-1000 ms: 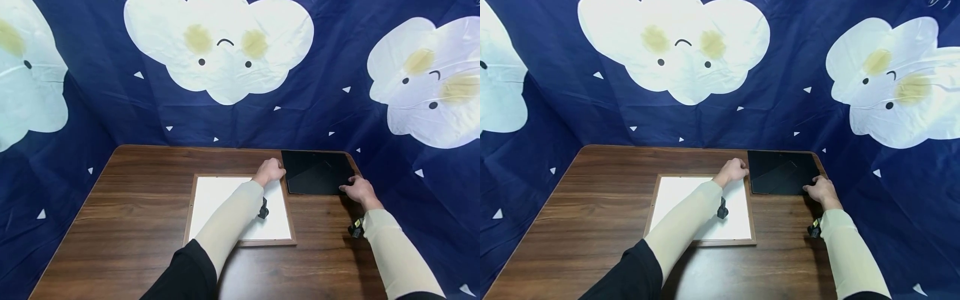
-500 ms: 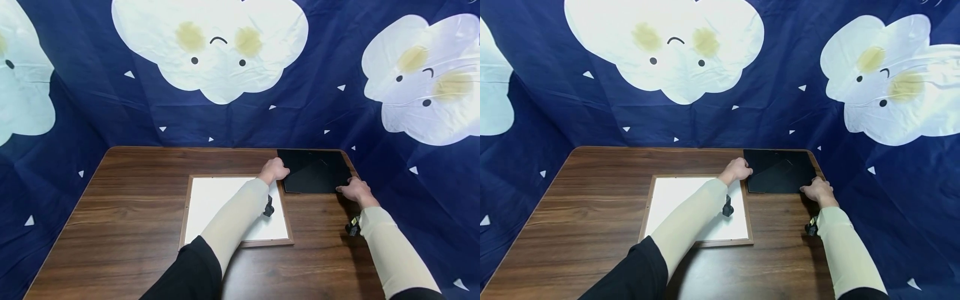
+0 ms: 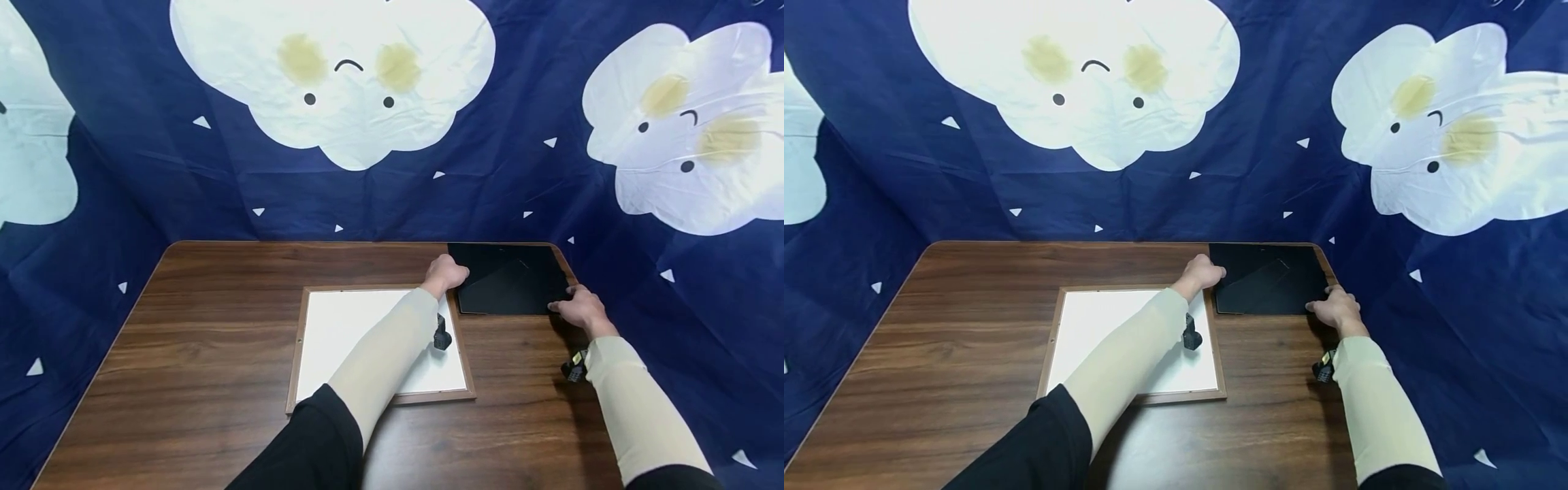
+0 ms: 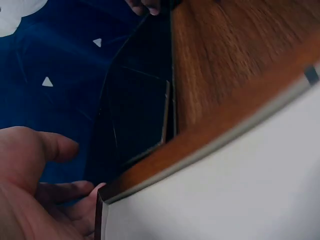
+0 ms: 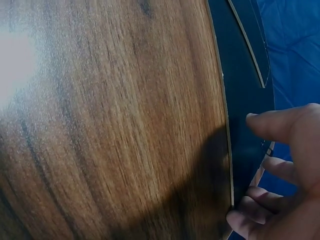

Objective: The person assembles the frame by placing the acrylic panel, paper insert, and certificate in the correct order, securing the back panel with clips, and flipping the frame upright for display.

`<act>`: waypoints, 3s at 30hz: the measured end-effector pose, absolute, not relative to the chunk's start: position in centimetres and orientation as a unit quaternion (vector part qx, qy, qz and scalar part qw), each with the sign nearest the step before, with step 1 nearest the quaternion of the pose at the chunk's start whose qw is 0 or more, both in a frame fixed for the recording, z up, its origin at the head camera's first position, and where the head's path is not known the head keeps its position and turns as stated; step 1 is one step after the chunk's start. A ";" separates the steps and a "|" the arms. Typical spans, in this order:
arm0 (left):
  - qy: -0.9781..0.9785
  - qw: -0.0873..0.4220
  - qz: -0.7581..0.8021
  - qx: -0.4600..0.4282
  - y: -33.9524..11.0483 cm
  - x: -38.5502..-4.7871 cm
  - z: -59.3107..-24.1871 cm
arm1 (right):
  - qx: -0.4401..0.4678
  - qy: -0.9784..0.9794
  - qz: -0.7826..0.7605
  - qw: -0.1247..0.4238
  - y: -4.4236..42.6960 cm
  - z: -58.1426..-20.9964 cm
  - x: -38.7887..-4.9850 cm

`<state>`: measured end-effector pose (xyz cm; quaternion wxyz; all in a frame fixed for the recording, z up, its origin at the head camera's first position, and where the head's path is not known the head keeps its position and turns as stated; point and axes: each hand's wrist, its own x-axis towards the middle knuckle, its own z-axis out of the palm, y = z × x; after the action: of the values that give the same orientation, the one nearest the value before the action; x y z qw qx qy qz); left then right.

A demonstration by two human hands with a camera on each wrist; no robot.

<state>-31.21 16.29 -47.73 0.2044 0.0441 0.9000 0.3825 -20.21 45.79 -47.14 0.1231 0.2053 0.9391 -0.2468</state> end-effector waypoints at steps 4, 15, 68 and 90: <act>0.889 0.217 0.402 0.021 16.4 -31.6 -48.1 | 0.219 0.932 -0.261 0.124 45.8 -47.3 -20.3; 0.871 0.213 0.442 0.007 15.9 -30.7 -47.4 | 0.245 0.930 -0.255 0.103 45.8 -47.8 -20.0; 0.757 0.252 0.600 -0.060 15.3 -32.0 -45.8 | 0.200 0.942 -0.266 0.036 45.7 -43.6 -18.8; 0.730 0.227 0.639 -0.081 12.9 -30.6 -45.5 | 0.160 0.955 -0.249 0.010 45.0 -42.4 -17.1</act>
<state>-30.59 12.93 -45.49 0.2274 -0.0812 0.7304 0.6389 -17.13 44.99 -42.39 0.0099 0.1603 0.9550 -0.2494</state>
